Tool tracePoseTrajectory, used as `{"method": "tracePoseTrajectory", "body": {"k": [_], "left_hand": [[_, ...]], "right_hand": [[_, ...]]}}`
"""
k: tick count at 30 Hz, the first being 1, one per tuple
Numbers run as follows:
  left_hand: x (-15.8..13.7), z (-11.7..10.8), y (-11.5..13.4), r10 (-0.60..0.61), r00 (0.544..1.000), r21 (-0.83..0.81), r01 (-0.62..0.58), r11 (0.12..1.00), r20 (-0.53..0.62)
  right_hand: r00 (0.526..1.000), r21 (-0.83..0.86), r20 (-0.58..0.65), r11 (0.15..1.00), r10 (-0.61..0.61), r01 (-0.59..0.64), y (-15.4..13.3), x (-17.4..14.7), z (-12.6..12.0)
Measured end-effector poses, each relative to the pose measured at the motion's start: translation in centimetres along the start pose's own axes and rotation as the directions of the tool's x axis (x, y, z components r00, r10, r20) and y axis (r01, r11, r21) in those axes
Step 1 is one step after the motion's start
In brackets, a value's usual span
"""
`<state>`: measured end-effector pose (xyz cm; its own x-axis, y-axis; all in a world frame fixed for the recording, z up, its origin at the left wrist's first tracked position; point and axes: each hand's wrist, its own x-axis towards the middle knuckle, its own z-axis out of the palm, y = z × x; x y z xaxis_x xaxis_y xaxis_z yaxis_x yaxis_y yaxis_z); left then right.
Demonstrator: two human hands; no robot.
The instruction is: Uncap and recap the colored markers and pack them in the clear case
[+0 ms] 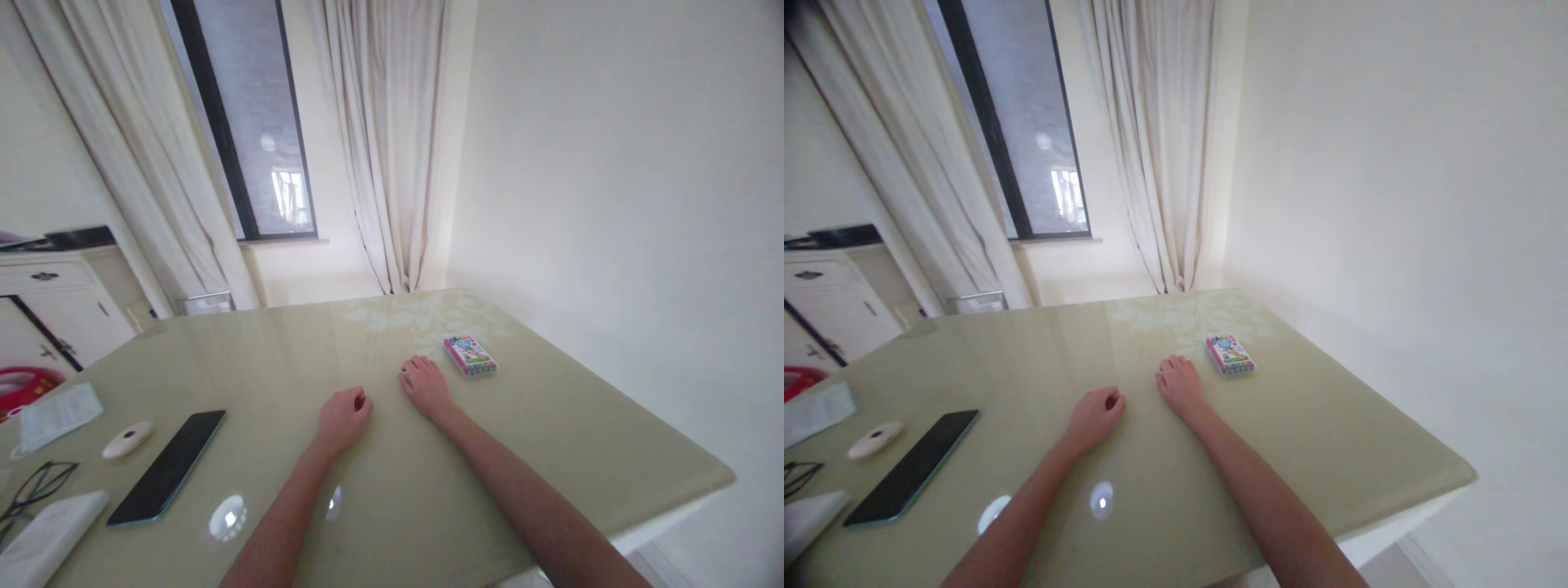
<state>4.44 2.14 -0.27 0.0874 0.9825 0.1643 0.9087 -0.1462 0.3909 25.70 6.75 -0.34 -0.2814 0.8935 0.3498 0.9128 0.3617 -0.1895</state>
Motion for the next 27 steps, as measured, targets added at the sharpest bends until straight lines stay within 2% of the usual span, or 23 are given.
{"method": "tracePoseTrajectory", "body": {"k": [5, 12, 14, 16, 17, 19, 21, 23, 25, 27], "left_hand": [[0.3, 0.2, 1.2, -0.078, 0.997, 0.112, 0.077, 0.991, 0.011], [-0.1, -0.2, 1.2, -0.038, 0.997, 0.179, 0.026, 0.984, 0.065], [-0.1, -0.2, 1.2, -0.034, 0.997, 0.187, 0.02, 0.982, 0.072], [0.0, 0.0, 1.2, -0.027, 0.997, 0.192, 0.012, 0.981, 0.075], [-0.1, 0.1, 1.2, -0.02, 0.997, 0.193, 0.005, 0.981, 0.077], [-0.2, 0.2, 1.2, -0.008, 0.997, 0.191, -0.007, 0.982, 0.076], [-0.4, 0.4, 1.2, -0.001, 0.998, 0.184, -0.012, 0.983, 0.07], [-0.6, 0.5, 1.1, -0.001, 0.998, 0.175, -0.01, 0.985, 0.062], [-0.7, 0.5, 1.1, 0.001, 0.998, 0.163, -0.011, 0.987, 0.057], [-0.8, 0.5, 1.0, 0.005, 0.999, 0.139, -0.011, 0.99, 0.041]], "right_hand": [[1.0, 0.046, 0.026, 0.999, -0.011, 0.01, 1.1, -0.3, -0.4], [0.998, 0.168, 0.036, 0.985, -0.052, 0.045, 1.0, -0.2, -0.3], [1.0, 0.215, -0.006, 0.976, -0.019, 0.02, 1.5, 0.0, -0.4], [0.992, 0.256, -0.097, 0.965, 0.08, -0.052, 2.8, 0.3, -1.0], [0.975, 0.274, -0.153, 0.955, 0.162, -0.115, 3.7, 0.4, -1.5], [0.905, 0.28, -0.262, 0.924, 0.335, -0.261, 6.1, 0.4, -2.7], [0.771, 0.261, -0.309, 0.829, 0.557, -0.495, 8.6, 0.2, -3.8], [0.679, 0.209, -0.242, 0.72, 0.694, -0.662, 10.7, -0.1, -4.6], [0.65, 0.138, -0.133, 0.663, 0.748, -0.736, 12.0, -0.5, -4.8], [0.669, 0.085, -0.054, 0.671, 0.742, -0.737, 12.4, -0.6, -4.6]]}}
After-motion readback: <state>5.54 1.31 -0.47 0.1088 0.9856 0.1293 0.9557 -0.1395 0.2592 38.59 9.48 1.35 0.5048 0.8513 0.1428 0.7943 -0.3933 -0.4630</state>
